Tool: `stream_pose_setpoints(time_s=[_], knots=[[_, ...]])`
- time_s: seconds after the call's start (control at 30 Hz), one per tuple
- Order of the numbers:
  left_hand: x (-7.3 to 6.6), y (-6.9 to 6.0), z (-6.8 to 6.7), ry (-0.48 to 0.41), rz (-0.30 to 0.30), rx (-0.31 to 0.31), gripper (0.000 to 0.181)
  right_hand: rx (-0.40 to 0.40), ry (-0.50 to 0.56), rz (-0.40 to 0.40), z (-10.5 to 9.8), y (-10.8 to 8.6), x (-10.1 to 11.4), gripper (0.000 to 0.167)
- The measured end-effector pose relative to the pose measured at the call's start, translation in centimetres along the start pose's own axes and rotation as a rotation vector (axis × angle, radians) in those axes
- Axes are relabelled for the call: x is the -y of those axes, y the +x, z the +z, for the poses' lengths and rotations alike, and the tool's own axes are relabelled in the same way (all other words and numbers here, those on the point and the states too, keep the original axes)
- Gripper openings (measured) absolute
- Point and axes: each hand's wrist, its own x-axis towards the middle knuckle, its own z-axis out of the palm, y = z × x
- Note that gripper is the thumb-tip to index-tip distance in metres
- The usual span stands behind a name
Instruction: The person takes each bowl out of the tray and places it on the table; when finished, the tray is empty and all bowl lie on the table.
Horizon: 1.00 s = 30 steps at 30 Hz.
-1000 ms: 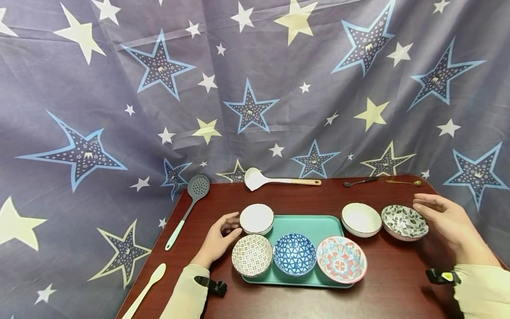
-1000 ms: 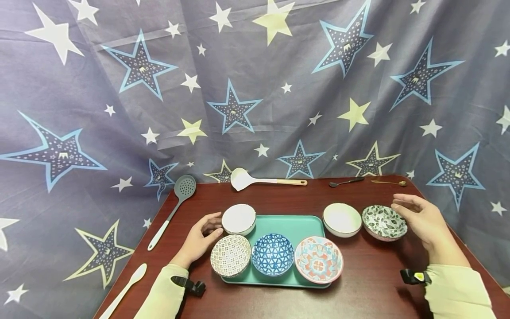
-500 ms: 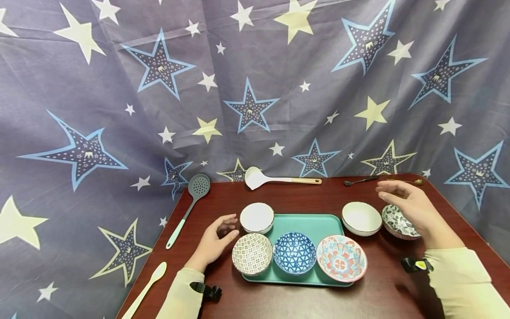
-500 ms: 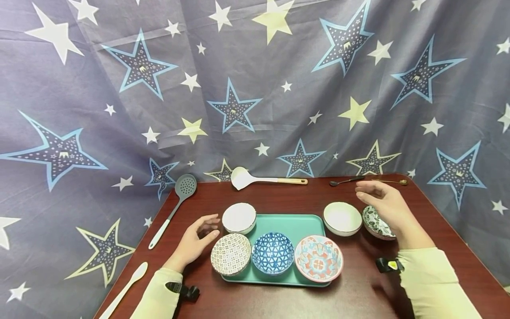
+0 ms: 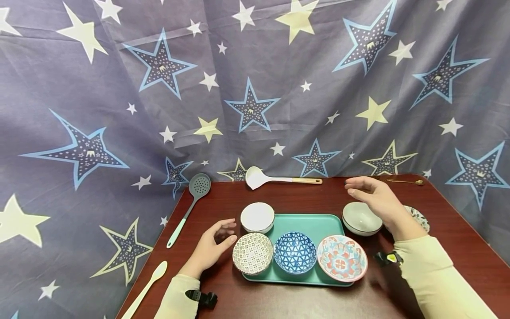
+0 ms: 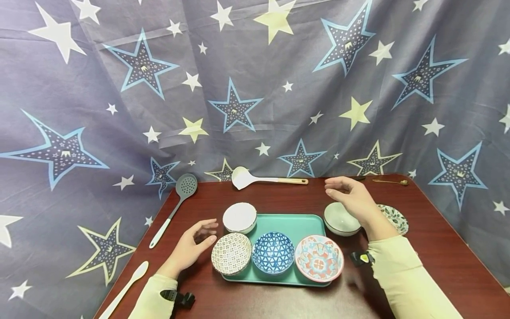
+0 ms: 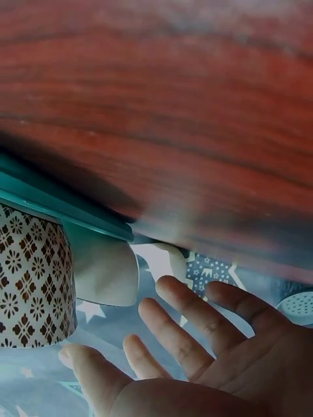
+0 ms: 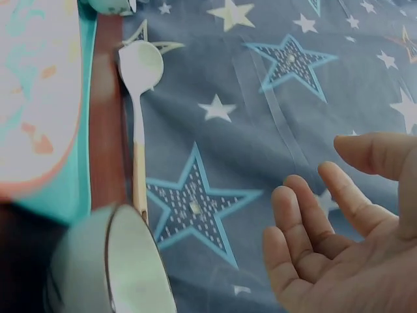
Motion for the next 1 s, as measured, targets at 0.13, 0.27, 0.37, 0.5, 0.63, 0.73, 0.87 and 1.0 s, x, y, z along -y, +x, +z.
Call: stream_pose_setpoints(time_s=[0.13,0.27,0.37,0.5,0.63,0.73,0.87,1.0], knots=[[0.0,-0.5,0.0,-0.027,-0.001,0.021,0.05,0.026,-0.029,0.0,1.6,0.9,0.5,0.042],[0.2,-1.0,0.1,-0.072,0.022,0.054,0.053,0.057,-0.044,0.029,2.9,1.6,0.8,0.041],[0.2,-1.3,0.2,-0.096,0.042,0.089,0.056,0.08,-0.049,0.041,3.8,2.2,0.8,0.04],[0.1,-1.5,0.2,-0.102,0.053,0.134,0.056,0.109,-0.035,0.052,5.0,2.9,0.8,0.04],[0.0,-1.8,0.1,-0.092,0.042,0.172,0.057,0.147,-0.01,0.079,6.1,3.7,1.0,0.042],[-0.2,-1.9,0.1,-0.074,0.025,0.21,0.06,0.182,0.032,0.106,6.7,4.2,1.1,0.043],[-0.4,-2.1,0.0,-0.078,0.004,0.254,0.064,0.243,0.13,0.123,7.5,4.8,1.3,0.045],[-0.4,-2.2,0.0,-0.099,0.018,0.285,0.068,0.28,0.182,0.116,8.3,5.2,1.2,0.045]])
